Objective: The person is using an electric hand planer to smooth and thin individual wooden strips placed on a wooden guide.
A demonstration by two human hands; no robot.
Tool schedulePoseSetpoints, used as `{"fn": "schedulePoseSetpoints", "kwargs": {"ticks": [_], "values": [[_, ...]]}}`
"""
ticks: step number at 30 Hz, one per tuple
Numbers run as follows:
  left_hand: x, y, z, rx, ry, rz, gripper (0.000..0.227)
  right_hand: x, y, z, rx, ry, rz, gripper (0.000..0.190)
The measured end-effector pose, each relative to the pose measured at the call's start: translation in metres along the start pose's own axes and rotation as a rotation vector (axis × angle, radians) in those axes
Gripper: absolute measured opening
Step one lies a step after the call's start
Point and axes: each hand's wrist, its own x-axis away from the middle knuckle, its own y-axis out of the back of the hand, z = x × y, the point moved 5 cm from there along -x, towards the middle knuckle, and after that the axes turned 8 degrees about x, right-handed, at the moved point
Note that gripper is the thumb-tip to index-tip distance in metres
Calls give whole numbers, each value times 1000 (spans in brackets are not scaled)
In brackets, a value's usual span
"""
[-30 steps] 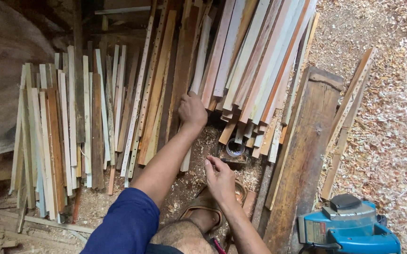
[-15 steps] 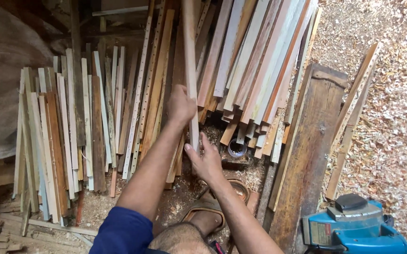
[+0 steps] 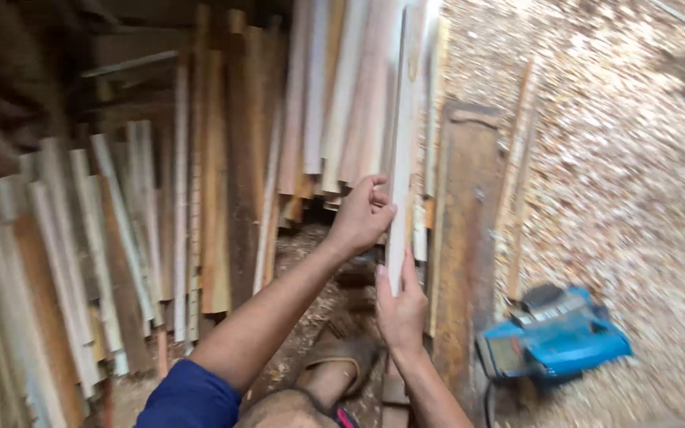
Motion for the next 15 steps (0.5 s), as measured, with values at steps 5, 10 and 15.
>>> {"fn": "schedulePoseSetpoints", "kwargs": {"ticks": [5, 10, 15], "values": [[2, -91, 48, -16, 69, 143, 51, 19, 47, -66, 142, -141, -87, 57], [17, -138, 71, -240, 65, 266, 48, 33, 64, -115, 240, -179, -115, 57], [32, -169, 59, -1140, -498, 511, 70, 32, 55, -158, 702, -27, -192, 50]]}}
